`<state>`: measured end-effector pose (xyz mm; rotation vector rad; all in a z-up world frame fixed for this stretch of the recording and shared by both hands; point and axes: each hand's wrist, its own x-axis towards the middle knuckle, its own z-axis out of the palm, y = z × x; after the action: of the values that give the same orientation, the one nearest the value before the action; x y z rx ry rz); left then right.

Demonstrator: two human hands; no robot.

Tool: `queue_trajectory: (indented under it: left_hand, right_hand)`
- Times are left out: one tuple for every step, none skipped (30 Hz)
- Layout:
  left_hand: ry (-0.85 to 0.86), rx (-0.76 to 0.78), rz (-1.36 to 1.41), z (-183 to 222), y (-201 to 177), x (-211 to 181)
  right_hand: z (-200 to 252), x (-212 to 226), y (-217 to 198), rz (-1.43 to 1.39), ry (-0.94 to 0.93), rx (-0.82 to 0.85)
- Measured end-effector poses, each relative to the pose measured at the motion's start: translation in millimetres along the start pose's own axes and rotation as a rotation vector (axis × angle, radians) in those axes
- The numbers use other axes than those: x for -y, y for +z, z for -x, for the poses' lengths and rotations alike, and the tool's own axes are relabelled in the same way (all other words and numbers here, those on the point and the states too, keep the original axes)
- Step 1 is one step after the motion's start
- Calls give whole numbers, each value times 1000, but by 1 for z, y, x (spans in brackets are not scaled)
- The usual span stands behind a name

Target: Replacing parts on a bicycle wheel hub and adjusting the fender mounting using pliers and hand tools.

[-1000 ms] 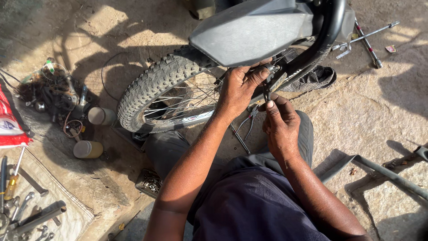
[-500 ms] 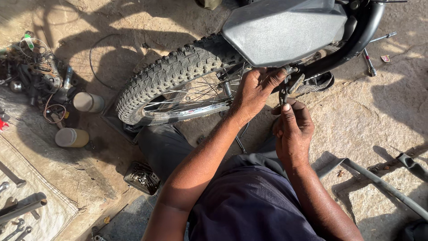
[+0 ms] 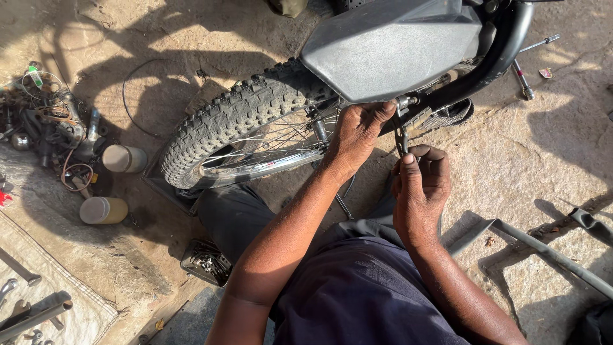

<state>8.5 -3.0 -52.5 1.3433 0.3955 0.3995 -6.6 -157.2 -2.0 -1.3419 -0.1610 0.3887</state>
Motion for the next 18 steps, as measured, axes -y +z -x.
queue_trajectory:
  left_hand:
    - [-35, 3, -9, 0, 0, 0]
    - [-70, 4, -17, 1, 1, 0]
    - [-105, 6, -26, 2, 1, 1]
    - [-104, 7, -19, 2, 2, 1]
    - [-104, 7, -12, 2, 2, 0]
    - [-102, 6, -4, 2, 2, 0]
    - [-83, 10, -7, 3, 3, -1]
    - [-62, 14, -9, 3, 3, -2]
    - [-42, 18, -12, 2, 4, -4]
    - [-29, 16, -9, 2, 6, -5]
    - [-17, 14, -5, 1, 8, -5]
    - [-5, 13, -2, 0, 9, -6]
    - [-27, 6, -17, 0, 9, -6]
    - [-50, 0, -32, 0, 9, -5]
    - [-73, -7, -47, 1, 10, -4]
    - [-64, -7, -48, 1, 10, -3]
    - [-54, -7, -50, 0, 10, -2]
    - [-44, -8, -51, 0, 10, -1]
  right_hand:
    - [-1, 1, -1, 7, -36, 8]
    - [-1, 1, -2, 15, -71, 17]
    - [-1, 2, -3, 22, -107, 25]
    - [-2, 2, -4, 40, -121, 16]
    - [-3, 3, -5, 58, -134, 7]
    - [-3, 4, -5, 77, -148, -1]
    - [-2, 4, -5, 110, -136, -9]
    - [-1, 5, -5, 143, -124, -17]
    - [-1, 5, -4, 175, -113, -24]
    - [-2, 6, -4, 174, -106, -29]
    - [-2, 7, -4, 172, -99, -33]
    - [-3, 8, -4, 170, -92, -39]
    - [-3, 10, -5, 184, -107, -48]
    - [-4, 12, -7, 199, -122, -58]
    - [-4, 14, -8, 214, -136, -67]
    - [-5, 16, -10, 232, -145, -75]
    - [-5, 17, -11, 250, -154, -84]
    - [-6, 19, -12, 269, -163, -90]
